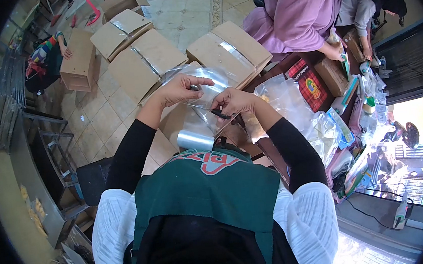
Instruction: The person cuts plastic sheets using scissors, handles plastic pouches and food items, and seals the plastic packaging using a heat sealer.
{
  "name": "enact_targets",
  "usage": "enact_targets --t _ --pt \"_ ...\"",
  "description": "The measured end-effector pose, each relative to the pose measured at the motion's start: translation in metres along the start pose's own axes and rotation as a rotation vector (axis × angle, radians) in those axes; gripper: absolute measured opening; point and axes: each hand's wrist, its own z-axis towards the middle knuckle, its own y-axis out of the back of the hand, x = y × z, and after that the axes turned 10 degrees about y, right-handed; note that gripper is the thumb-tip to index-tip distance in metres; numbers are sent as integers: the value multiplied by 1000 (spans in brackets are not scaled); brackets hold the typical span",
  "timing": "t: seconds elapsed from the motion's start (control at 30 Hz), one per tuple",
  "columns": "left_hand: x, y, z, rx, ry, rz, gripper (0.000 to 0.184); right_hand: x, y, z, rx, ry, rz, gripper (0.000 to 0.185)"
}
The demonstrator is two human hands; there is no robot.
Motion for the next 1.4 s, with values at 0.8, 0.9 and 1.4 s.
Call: enact_targets --t 0.8,0.9,1.4 --pt "-8 -5 6 42 -47 129 45 -6 -3 4 -49 41 -76 33" --pt "-14 -9 5 56 -32 79 44 -17 0 9 -20 51 -45 30" --pt "70 -51 -120 -411 -247 -840 87 -33 -74 -89 -381 438 90 43"
